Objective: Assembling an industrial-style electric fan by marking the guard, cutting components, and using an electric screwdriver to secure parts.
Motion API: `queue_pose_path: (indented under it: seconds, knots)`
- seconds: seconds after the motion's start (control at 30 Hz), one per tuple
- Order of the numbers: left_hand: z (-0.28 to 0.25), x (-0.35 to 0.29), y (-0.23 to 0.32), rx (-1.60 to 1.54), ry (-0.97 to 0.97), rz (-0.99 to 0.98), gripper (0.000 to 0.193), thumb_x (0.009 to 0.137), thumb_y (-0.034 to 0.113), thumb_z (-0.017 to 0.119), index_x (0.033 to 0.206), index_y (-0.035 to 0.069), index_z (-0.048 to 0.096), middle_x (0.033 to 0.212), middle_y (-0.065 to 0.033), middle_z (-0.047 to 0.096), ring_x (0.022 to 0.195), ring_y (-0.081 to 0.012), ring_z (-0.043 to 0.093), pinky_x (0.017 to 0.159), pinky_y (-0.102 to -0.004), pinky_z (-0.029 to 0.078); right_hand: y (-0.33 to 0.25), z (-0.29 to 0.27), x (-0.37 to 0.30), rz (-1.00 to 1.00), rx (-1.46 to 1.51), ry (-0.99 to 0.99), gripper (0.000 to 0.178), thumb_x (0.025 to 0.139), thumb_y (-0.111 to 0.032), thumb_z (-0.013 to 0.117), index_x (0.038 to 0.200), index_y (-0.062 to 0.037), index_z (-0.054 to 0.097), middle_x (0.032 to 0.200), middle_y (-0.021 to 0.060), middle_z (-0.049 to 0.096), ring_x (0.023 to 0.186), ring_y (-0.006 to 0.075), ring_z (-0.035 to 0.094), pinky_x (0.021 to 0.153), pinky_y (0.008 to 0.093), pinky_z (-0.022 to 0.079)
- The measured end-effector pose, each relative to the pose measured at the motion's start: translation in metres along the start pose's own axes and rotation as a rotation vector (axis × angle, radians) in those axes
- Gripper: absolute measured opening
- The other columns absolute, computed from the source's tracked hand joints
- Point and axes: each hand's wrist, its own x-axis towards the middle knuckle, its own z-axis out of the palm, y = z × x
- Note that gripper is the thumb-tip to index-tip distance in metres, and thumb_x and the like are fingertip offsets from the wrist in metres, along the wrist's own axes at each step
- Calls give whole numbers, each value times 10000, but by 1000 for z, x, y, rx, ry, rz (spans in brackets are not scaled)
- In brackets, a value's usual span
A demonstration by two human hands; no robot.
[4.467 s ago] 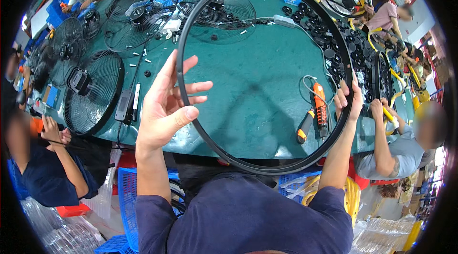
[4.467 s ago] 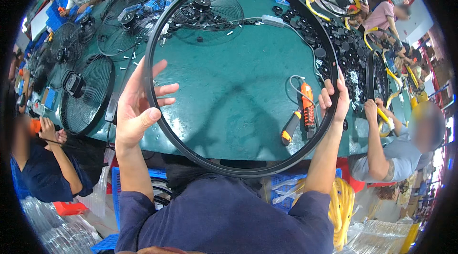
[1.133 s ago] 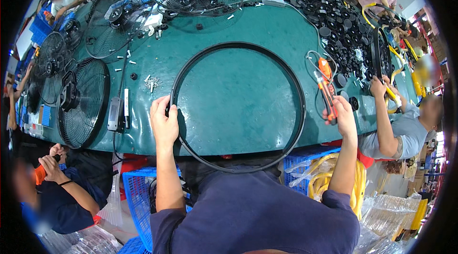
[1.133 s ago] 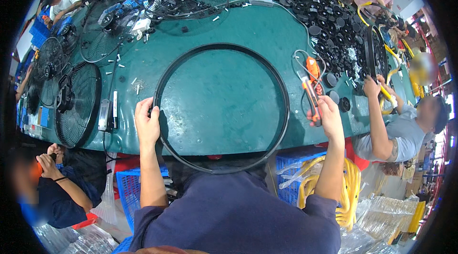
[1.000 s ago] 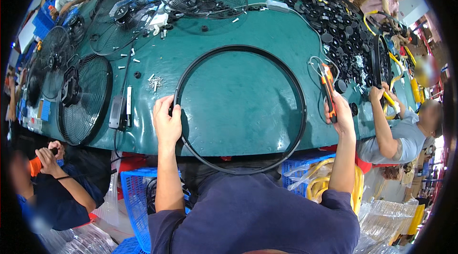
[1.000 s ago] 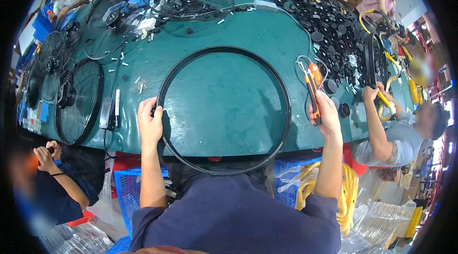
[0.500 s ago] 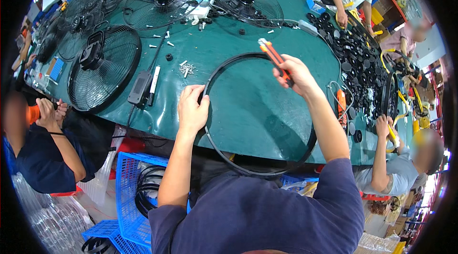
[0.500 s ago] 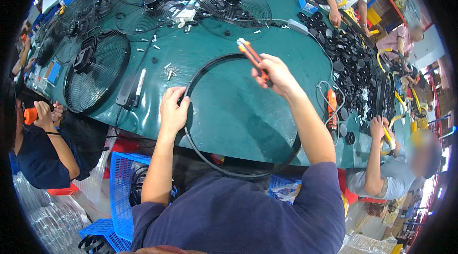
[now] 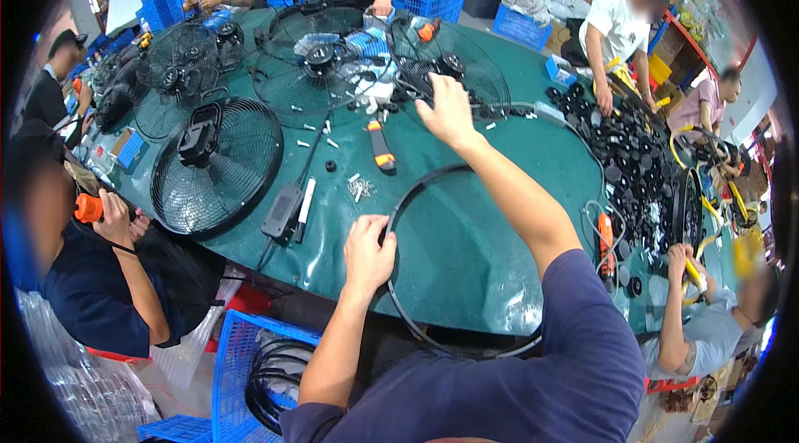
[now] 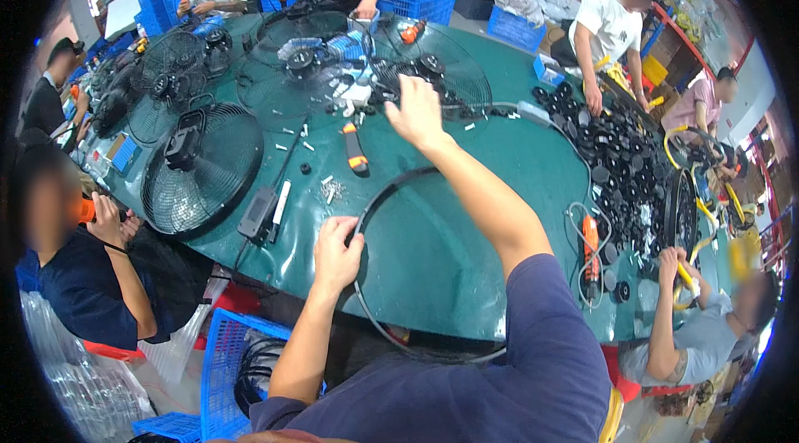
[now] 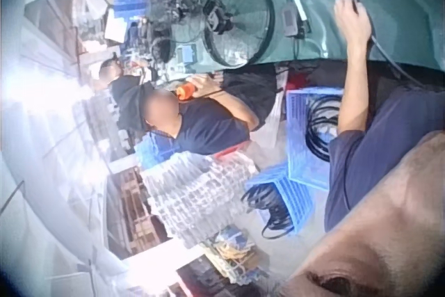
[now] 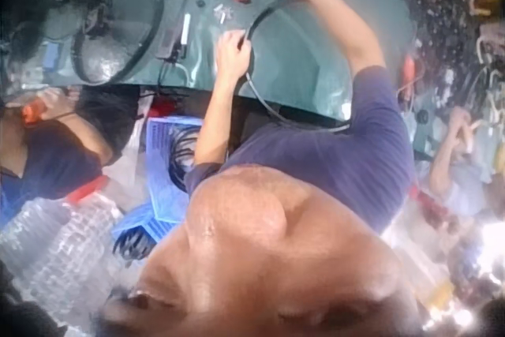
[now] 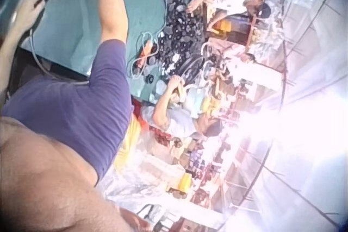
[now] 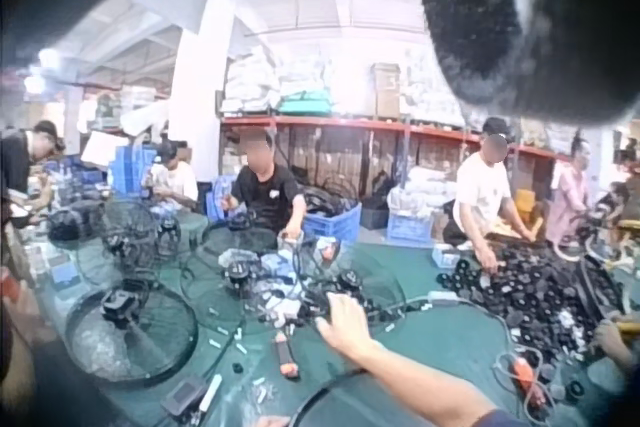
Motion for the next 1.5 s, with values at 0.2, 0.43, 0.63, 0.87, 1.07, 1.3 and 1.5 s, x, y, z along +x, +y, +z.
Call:
queue_pose_path:
  seconds: [0.2, 0.43, 0.63, 0.87, 1.07, 1.3, 1.5]
  knots:
    - [0, 4, 10, -27, 17, -24, 277, 842, 125, 703, 1098, 22, 728, 1100, -120, 682, 1071, -319, 647, 938, -412, 511, 88, 14, 8, 113, 130, -463, 465, 911, -437, 724, 1145, -36, 707, 1082, 234, 670, 1051, 391, 646, 913, 488, 522]
    - [-1, 4, 3, 3, 9, -26, 280, 839, 139, 698, 1090, 18, 726, 1113, -114, 682, 1069, -322, 644, 943, -424, 511, 95, -4, 0, 228, 137, -9, 297, 979, -382, 664, 968, -87, 698, 904, 110, 684, 889, 351, 671, 771, 443, 519]
    - [2, 4, 4, 5, 8, -23, 276, 838, 141, 700, 1088, 28, 729, 1116, -105, 679, 1066, -321, 643, 945, -429, 512, 154, -84, 22, 249, 522, 132, 340, 1043, -354, 618, 942, -61, 758, 884, 62, 758, 795, 157, 683, 697, 322, 501]
    - [5, 6, 3, 8, 9, -34, 269, 835, 145, 698, 1078, 35, 737, 1112, -108, 688, 1059, -322, 650, 935, -429, 522, 160, -219, 1, 569, 1047, 406, 352, 1064, -334, 603, 967, -23, 737, 906, 66, 758, 782, 119, 689, 698, 249, 517]
    - [3, 11, -6, -155, -1, -83, 388, 869, 182, 750, 1219, 26, 690, 1134, -119, 664, 1035, -251, 658, 916, -366, 527, 118, -337, -53, 463, 1260, 392, 308, 1067, -340, 581, 957, -76, 695, 959, 63, 749, 835, 170, 707, 725, 307, 562]
    - [-11, 59, 64, -1011, -191, -65, 955, 902, 570, 733, 1554, -13, 350, 1452, -215, 530, 1343, -327, 534, 1109, -444, 445, 54, -431, -115, 549, 1672, 424, 333, 1073, -387, 551, 948, -94, 649, 864, -7, 625, 768, 119, 539, 674, 259, 468]
    - [-68, 81, 100, -1685, -605, 180, 1405, 588, 885, 718, 1588, 6, 269, 1543, -315, 429, 1412, -451, 467, 1136, -627, 410, 33, -446, -156, 851, 1537, 407, 327, 1102, -371, 471, 984, -122, 646, 845, -20, 631, 767, 137, 611, 626, 292, 479]
